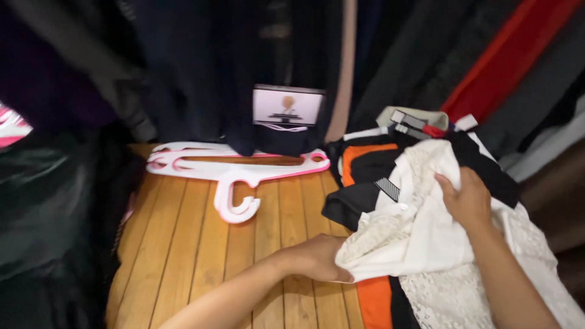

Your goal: Buttoning a white lace shirt and placing it on a hanger

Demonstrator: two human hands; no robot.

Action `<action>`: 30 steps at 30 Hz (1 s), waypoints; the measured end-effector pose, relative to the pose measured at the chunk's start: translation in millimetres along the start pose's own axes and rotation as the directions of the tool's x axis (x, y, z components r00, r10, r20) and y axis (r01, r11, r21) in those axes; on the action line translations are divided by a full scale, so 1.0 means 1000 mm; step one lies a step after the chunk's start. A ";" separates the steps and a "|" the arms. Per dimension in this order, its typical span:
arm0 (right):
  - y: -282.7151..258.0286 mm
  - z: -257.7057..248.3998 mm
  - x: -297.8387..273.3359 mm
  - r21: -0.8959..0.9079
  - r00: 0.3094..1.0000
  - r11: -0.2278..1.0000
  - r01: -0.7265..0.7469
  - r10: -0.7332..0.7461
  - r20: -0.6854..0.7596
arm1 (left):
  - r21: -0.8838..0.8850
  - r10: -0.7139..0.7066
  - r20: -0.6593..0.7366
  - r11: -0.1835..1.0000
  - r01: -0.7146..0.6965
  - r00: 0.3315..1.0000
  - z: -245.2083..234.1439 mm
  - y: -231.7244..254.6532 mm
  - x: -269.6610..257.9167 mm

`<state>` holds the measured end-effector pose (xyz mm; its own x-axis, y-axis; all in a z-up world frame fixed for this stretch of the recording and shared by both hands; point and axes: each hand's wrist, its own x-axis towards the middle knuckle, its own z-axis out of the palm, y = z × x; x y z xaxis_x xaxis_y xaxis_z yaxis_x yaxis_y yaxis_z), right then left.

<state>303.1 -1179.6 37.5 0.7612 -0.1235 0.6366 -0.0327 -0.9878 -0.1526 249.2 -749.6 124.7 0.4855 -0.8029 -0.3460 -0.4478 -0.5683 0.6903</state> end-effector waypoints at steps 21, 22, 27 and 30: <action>-0.248 -0.126 -0.011 0.228 0.825 0.869 -0.439 0.289 0.486 | -0.113 0.214 -0.249 0.962 -0.248 0.945 -0.092 -0.138 -0.262; -0.252 -0.119 -0.011 0.231 0.824 0.867 -0.441 0.289 0.487 | -0.112 0.212 -0.247 0.963 -0.245 0.946 -0.095 -0.147 -0.271; -0.229 -0.055 -0.015 0.190 0.822 0.976 0.108 -0.195 0.535 | -0.202 -0.188 -0.750 0.978 0.052 0.634 -0.075 -0.299 -0.270; -0.185 -0.012 -0.034 0.094 0.813 0.969 0.228 -0.243 0.530 | -0.286 -0.483 -0.670 0.869 0.405 0.563 -0.062 -0.266 -0.270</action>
<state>275.5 -993.3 52.9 0.9697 0.1898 0.1536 0.2028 -0.9765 -0.0736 283.7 -370.6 73.3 0.9931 -0.0569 -0.1023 0.0221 -0.7670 0.6413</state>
